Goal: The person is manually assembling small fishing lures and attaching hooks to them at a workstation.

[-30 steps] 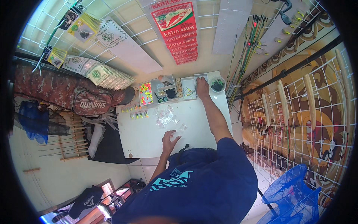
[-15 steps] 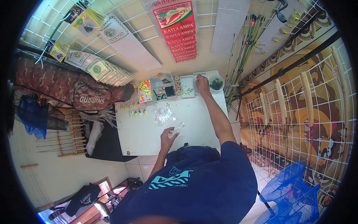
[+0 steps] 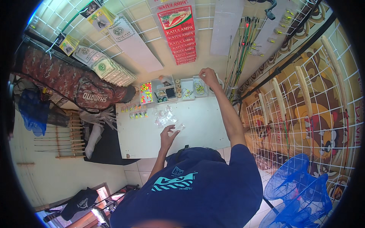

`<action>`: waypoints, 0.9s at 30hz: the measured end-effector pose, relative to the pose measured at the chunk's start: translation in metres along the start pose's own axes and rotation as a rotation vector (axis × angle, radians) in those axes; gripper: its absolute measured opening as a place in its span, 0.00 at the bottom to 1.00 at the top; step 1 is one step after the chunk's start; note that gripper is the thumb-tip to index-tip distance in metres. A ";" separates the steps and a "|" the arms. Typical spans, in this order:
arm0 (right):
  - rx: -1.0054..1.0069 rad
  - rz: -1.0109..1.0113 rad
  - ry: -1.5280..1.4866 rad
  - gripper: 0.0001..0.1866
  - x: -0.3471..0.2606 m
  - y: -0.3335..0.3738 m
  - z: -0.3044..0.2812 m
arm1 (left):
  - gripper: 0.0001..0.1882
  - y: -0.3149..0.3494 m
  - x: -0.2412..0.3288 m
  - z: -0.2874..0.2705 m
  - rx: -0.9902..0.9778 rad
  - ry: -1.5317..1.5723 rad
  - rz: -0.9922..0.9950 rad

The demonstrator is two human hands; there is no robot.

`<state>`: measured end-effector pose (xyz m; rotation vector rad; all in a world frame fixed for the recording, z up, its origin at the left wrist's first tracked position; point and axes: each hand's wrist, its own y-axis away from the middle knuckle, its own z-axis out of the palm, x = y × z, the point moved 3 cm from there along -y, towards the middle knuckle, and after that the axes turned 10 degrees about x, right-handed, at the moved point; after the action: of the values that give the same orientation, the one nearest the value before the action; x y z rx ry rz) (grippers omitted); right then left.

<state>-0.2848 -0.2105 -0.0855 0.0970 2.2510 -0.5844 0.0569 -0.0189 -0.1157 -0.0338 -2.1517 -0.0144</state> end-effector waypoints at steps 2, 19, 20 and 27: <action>-0.078 0.077 -0.083 0.05 -0.003 -0.005 -0.005 | 0.24 0.000 0.001 -0.001 0.010 0.008 -0.001; -0.662 0.215 -0.433 0.06 -0.094 0.195 0.036 | 0.19 -0.014 0.050 0.008 -0.105 0.108 0.105; -0.666 0.220 -0.437 0.06 -0.095 0.202 0.034 | 0.19 -0.011 0.048 0.007 -0.108 0.105 0.098; -0.618 0.449 -0.515 0.05 -0.092 0.224 0.022 | 0.14 0.001 0.038 0.012 -0.168 0.120 0.053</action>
<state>-0.1510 -0.0099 -0.1167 0.1174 1.7302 0.3073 0.0256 -0.0170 -0.0906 -0.1827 -2.0237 -0.1630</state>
